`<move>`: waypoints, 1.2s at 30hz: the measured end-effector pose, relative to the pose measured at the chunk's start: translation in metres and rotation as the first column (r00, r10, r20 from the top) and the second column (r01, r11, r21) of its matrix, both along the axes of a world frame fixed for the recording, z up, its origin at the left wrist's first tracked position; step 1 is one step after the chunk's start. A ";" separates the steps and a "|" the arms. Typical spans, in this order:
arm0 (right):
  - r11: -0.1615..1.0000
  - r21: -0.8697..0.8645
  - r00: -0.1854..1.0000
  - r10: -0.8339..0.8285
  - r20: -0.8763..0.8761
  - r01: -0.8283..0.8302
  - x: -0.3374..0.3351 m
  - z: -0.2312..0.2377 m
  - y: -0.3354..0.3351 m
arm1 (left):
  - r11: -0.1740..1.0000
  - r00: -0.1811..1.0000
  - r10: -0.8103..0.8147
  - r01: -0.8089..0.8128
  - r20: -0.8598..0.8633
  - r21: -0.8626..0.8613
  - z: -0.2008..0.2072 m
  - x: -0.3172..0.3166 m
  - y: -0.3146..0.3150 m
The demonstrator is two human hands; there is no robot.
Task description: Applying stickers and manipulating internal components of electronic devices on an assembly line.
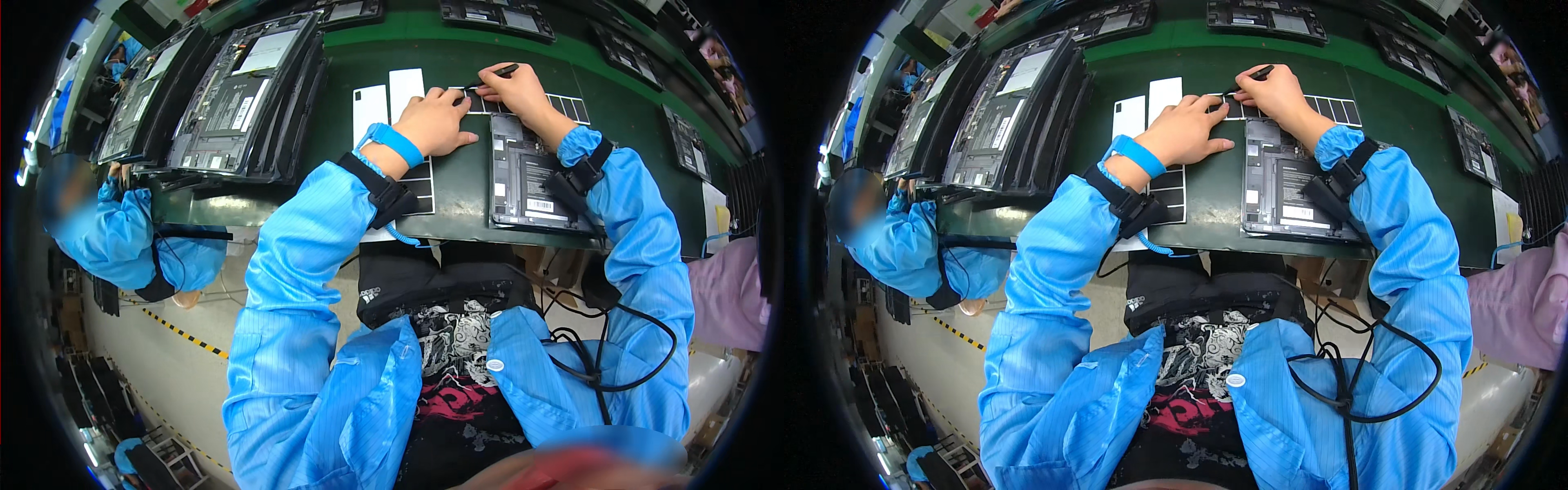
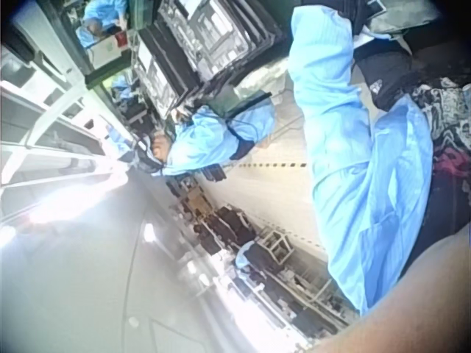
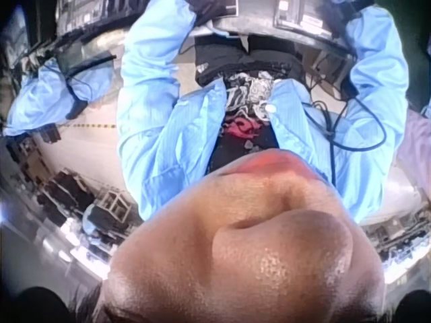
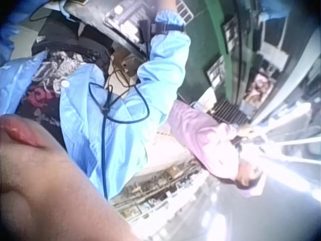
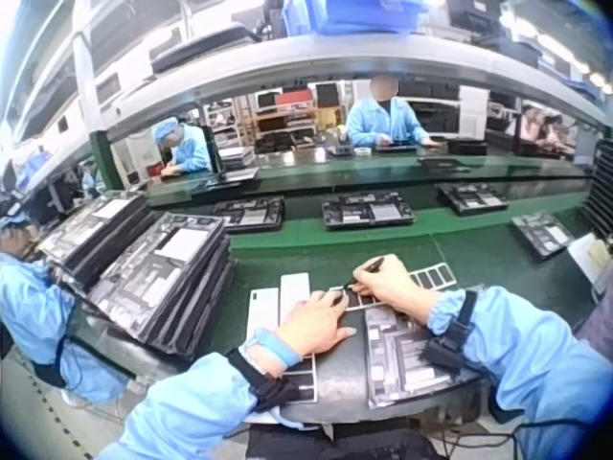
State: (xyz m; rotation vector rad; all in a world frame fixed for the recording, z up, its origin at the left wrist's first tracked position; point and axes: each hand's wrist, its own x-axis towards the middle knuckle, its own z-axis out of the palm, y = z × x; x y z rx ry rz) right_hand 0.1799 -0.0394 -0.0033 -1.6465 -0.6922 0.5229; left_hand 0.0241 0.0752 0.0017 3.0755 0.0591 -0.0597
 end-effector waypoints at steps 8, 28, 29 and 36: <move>0.990 0.140 0.999 0.007 -0.054 0.001 -0.002 0.004 -0.003 | 0.998 0.998 0.051 -0.051 -0.020 0.039 0.005 -0.001 -0.006; 0.996 -0.047 0.985 0.079 0.151 -0.073 0.002 0.008 -0.014 | 0.995 1.000 0.022 -0.023 0.012 0.100 0.002 0.000 -0.006; 0.997 -0.040 0.987 0.078 0.143 -0.074 0.002 0.005 -0.015 | 0.995 1.000 0.025 -0.026 0.008 0.101 0.002 -0.001 -0.008; 0.993 -0.030 0.985 0.116 0.130 -0.113 0.003 0.002 -0.010 | 0.995 0.999 0.026 -0.024 -0.019 0.101 0.003 -0.002 -0.006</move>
